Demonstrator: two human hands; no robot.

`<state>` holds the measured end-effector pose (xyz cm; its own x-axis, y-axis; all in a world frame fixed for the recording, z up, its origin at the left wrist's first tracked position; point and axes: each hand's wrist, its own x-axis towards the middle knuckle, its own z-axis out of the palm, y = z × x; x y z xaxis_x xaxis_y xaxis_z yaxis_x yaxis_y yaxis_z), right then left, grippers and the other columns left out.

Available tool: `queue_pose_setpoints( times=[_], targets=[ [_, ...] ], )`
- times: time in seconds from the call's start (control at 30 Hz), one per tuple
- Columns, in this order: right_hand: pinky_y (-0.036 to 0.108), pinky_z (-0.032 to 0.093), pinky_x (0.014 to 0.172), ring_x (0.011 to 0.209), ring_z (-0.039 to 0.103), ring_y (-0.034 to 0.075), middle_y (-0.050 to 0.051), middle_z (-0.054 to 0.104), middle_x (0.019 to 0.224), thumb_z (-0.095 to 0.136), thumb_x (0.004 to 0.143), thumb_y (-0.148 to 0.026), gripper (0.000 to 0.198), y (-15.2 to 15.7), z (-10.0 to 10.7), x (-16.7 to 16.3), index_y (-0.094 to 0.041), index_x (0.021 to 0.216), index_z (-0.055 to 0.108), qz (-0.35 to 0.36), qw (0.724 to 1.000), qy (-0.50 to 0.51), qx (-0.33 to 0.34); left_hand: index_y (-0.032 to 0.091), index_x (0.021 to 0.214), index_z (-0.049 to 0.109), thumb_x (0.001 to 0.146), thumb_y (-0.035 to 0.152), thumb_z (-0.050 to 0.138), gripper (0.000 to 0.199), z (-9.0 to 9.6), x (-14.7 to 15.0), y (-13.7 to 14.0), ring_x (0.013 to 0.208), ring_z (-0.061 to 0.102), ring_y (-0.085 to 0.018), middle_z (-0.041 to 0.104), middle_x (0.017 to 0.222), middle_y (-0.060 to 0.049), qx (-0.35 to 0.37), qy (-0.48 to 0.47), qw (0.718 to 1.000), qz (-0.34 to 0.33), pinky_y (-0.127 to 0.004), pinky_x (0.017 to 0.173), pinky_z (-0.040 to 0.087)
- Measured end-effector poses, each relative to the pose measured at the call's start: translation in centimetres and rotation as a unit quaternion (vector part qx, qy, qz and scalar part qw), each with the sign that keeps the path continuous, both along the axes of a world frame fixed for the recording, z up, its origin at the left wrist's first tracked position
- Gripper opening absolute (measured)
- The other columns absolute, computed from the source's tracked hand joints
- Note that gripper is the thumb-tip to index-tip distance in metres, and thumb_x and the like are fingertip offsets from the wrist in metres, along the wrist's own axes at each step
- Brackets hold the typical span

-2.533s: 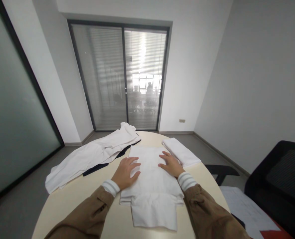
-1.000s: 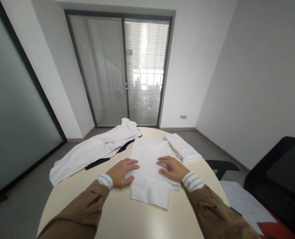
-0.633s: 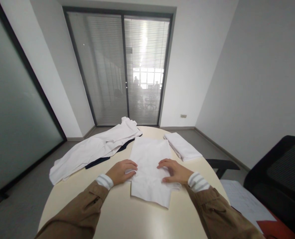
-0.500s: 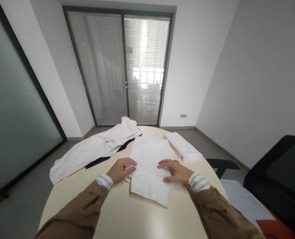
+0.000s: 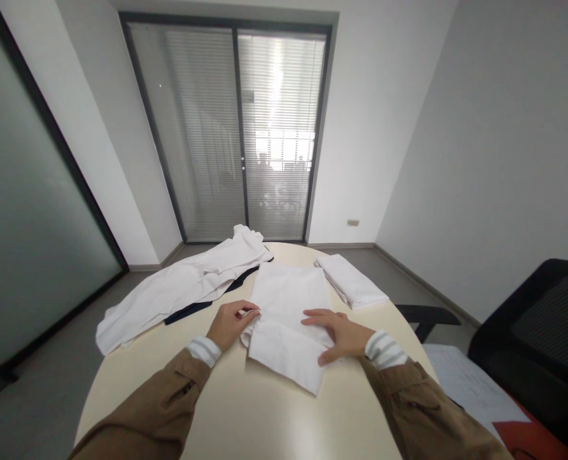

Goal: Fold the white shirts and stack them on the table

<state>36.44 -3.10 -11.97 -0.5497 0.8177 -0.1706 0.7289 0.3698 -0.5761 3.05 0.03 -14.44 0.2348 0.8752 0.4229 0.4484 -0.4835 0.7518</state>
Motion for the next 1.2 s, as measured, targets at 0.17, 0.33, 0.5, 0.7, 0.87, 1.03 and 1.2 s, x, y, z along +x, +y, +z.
queue_pose_setpoints(
  times=[0.17,0.33,0.5,0.7,0.87,1.03,1.2],
  targets=[
    [0.065,0.005,0.115,0.149,0.019,0.038,0.01,0.032,0.16,0.081,0.059,-0.066,0.094,0.4,-0.3,-0.2,-0.036,0.143,0.051,-0.028,1.0,-0.005,0.009,0.02,0.102,0.071,0.086,0.024,0.059,0.02,-0.1,-0.1,0.0,0.094,0.068,-0.02,0.074,0.103,-0.005,0.008,0.014,1.0,-0.016,-0.032,0.088,0.053],
    [0.064,0.001,0.116,0.15,0.018,0.038,0.011,0.032,0.16,0.082,0.061,-0.059,0.09,0.8,-0.8,0.3,-0.032,0.142,0.052,-0.024,0.999,0.018,0.013,0.02,0.127,0.058,0.069,0.002,0.046,0.063,-1.0,-0.5,0.0,0.122,0.057,-0.022,0.062,0.129,-0.008,0.045,0.067,0.993,-0.088,-0.039,0.108,0.044],
    [0.065,0.005,0.116,0.15,0.016,0.037,0.009,0.031,0.161,0.079,0.065,-0.036,0.083,1.1,-1.6,1.3,-0.034,0.143,0.051,0.008,0.999,0.041,-0.002,0.021,0.125,0.061,0.073,0.003,0.049,0.056,-1.1,-0.7,0.3,0.119,0.056,-0.024,0.064,0.124,-0.009,0.123,0.151,0.975,-0.107,-0.043,0.107,0.044],
    [0.059,0.008,0.119,0.151,0.015,0.035,0.009,0.032,0.16,0.075,0.058,-0.019,0.09,1.4,-2.0,2.3,-0.03,0.144,0.049,0.025,0.996,0.074,-0.037,0.025,0.113,0.069,0.082,0.006,0.055,0.039,0.3,-0.3,-0.2,0.111,0.058,-0.027,0.067,0.122,-0.007,0.215,0.3,0.922,-0.113,-0.046,0.094,0.044],
    [0.048,0.018,0.121,0.143,0.036,0.031,0.01,0.048,0.149,0.067,0.06,-0.01,0.07,1.0,-1.7,1.9,-0.021,0.129,0.062,0.001,0.985,0.167,-0.034,0.021,0.106,0.07,0.089,0.012,0.053,0.026,0.2,-0.1,-0.4,0.094,0.065,-0.024,0.073,0.1,-0.008,0.187,0.299,0.933,-0.073,-0.036,0.082,0.047],
    [0.043,0.053,0.092,0.098,0.068,0.025,0.008,0.065,0.123,0.066,0.064,-0.014,0.069,0.7,-1.5,1.5,-0.022,0.132,0.058,-0.048,0.975,0.196,-0.093,0.023,0.106,0.064,0.087,0.019,0.058,0.021,-0.3,0.3,-0.6,0.091,0.068,-0.023,0.072,0.097,-0.006,0.106,0.211,0.972,0.003,-0.032,0.077,0.05],
    [0.046,0.035,0.113,0.129,0.051,0.031,0.011,0.054,0.141,0.078,0.057,-0.017,0.077,0.6,-1.3,1.6,-0.021,0.132,0.06,-0.006,0.986,0.163,-0.029,0.025,0.086,0.045,0.086,0.025,0.058,0.013,-0.3,0.8,-0.6,0.082,0.071,-0.023,0.073,0.089,-0.002,0.046,0.083,0.995,0.044,-0.031,0.07,0.051]
  ],
)
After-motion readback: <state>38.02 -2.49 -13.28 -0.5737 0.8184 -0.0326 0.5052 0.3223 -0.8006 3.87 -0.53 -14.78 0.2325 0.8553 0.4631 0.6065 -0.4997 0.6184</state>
